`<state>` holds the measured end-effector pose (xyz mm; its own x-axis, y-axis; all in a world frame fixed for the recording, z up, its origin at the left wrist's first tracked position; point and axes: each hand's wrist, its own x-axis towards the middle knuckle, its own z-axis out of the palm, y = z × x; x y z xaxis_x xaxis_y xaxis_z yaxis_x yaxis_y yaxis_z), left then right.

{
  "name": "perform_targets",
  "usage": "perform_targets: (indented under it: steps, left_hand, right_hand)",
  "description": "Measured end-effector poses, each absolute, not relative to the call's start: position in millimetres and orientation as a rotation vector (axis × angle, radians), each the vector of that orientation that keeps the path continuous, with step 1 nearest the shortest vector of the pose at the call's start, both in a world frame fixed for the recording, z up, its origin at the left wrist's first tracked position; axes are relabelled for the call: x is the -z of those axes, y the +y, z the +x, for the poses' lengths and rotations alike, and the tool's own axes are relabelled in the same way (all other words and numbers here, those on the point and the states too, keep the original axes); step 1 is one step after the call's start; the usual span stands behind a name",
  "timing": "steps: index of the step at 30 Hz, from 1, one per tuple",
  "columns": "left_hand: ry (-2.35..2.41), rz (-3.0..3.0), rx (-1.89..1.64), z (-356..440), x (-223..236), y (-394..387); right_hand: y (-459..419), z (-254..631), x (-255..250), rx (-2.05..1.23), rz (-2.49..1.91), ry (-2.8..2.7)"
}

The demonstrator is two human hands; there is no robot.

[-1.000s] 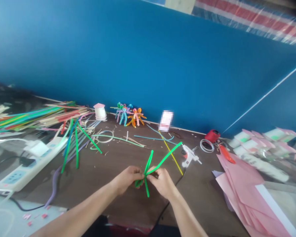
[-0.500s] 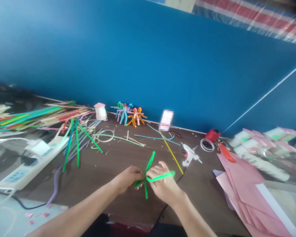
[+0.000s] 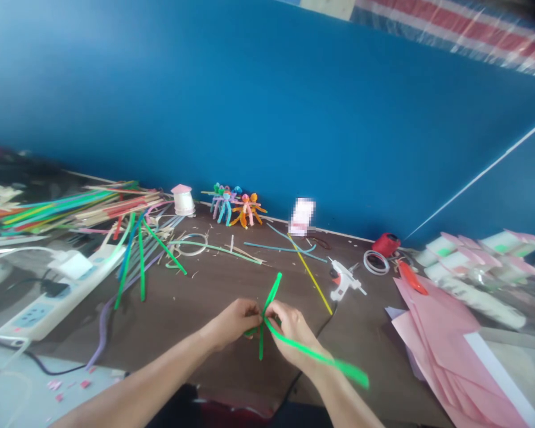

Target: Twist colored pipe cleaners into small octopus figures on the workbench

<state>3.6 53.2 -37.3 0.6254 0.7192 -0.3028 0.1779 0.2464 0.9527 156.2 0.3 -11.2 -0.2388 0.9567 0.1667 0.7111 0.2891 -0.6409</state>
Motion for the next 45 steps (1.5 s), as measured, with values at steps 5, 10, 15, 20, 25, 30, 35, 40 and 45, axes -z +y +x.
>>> perform_targets:
  steps: [5,10,15,20,25,30,35,40,45]
  left_hand:
    - [0.714,0.873,-0.320,-1,31,55]
    - [0.759,0.819,-0.307,-1,34,57]
    - [0.767,0.749,-0.277,-2,37,58]
    - [0.778,0.597,-0.230,-1,41,57]
    - [0.768,0.751,-0.266,-2,36,56]
    - [0.851,1.249,-0.440,-5,26,57]
    - [0.906,1.648,-0.431,-5,19,57]
    - [0.907,1.709,-0.398,-3,13,54]
    - [0.866,1.560,-0.340,-3,15,54]
  right_hand:
    - [2,158,3,-0.708,-1.371,-1.967]
    - [2,157,9,-0.688,-1.468,-1.874]
    - [0,160,7,-0.601,-1.391,-2.038]
    - [-1,164,-1,-0.526,-1.278,-2.247]
    - [-1,166,-3,-0.514,-1.319,-2.207]
    - [-2,170,-9,-0.674,-1.462,-1.947]
    - [-1,163,-13,-0.684,-1.560,-2.035]
    - [1,157,-11,-0.632,-1.658,-2.053]
    - [3,160,-10,-0.772,-1.619,-2.054]
